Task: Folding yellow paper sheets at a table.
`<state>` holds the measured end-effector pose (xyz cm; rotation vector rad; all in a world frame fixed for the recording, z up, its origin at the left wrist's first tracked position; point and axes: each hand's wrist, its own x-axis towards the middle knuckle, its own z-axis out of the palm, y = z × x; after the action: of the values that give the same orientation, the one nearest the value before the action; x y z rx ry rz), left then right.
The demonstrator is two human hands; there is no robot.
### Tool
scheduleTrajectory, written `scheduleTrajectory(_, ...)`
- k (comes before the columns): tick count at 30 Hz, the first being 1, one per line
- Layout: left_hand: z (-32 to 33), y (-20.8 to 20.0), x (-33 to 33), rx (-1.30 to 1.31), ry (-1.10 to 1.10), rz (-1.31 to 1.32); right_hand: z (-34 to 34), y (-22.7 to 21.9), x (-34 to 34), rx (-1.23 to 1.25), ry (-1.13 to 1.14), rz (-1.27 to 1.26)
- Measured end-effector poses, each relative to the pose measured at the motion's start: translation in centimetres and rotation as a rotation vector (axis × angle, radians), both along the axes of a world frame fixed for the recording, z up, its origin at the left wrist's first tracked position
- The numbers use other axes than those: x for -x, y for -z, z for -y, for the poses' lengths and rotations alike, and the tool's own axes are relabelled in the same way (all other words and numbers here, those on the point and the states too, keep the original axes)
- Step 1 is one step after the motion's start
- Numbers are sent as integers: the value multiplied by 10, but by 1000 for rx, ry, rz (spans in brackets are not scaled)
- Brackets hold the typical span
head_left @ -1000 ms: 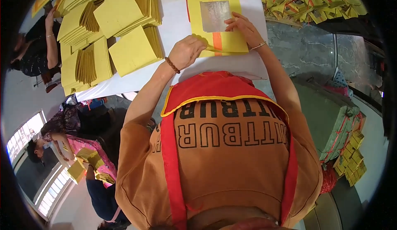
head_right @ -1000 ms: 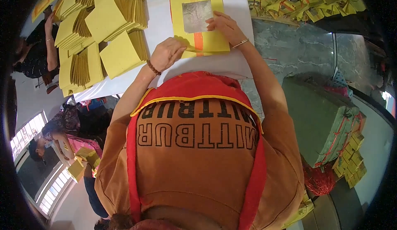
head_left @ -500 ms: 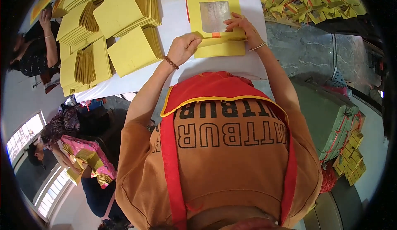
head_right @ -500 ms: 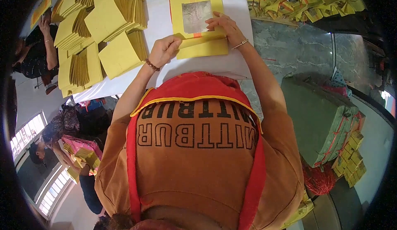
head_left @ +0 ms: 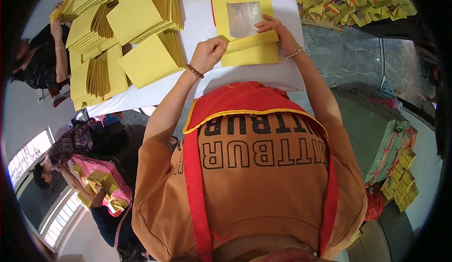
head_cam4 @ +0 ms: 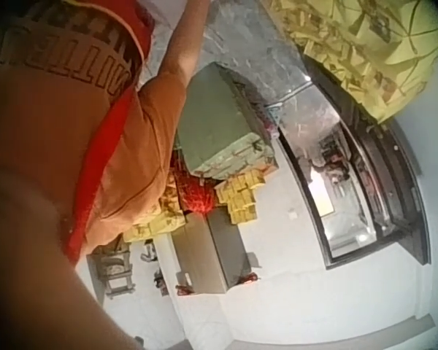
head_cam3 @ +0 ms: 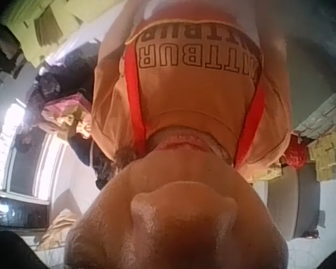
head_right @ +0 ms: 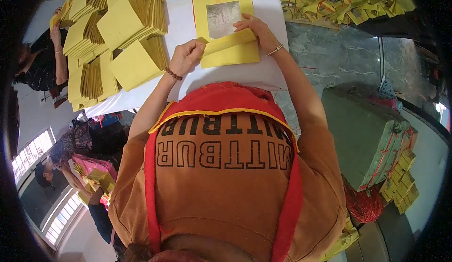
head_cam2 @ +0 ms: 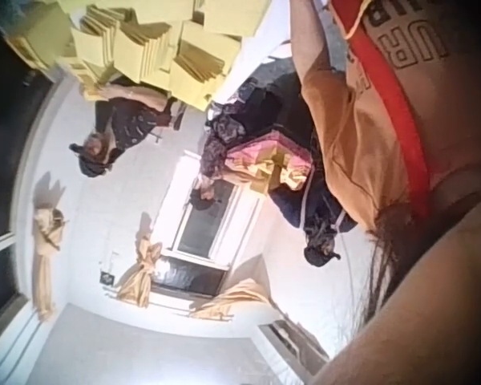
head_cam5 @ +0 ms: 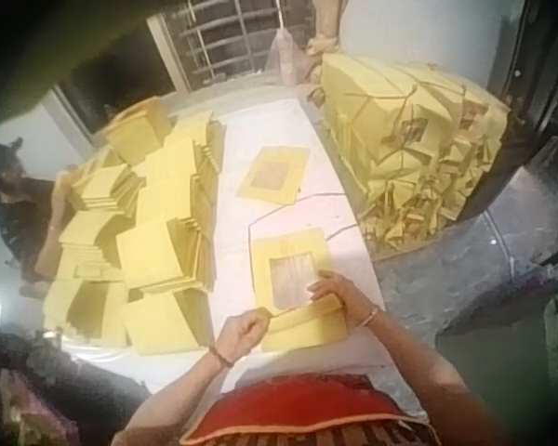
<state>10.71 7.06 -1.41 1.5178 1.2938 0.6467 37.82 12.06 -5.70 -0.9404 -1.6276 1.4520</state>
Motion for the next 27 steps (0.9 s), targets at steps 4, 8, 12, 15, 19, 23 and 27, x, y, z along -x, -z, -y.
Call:
scheduleTrajectory(4,-2,1,-1,79,-64,71,-2,6,-7,52,-62,-2)
scheduleTrajectory(8,-4,4,1,128,-73,118,-3,2,-11,-65,-159,199)
scheduleTrajectory(12,-6,9,3,93,-56,106,-2,-9,-11,38,-194,128)
scheduleTrajectory(15,0,8,0,14,-56,43,-5,-19,-9,-100,-259,292)
scheduleTrajectory(19,10,-5,0,-97,5,-62,-5,-9,-11,-139,-227,268)
scheduleTrajectory(23,10,-24,-13,-560,223,-212,-6,-12,-11,-203,-264,283)
scheduleTrajectory(27,8,-17,-18,-808,526,-430,-9,-4,-12,-267,-253,333)
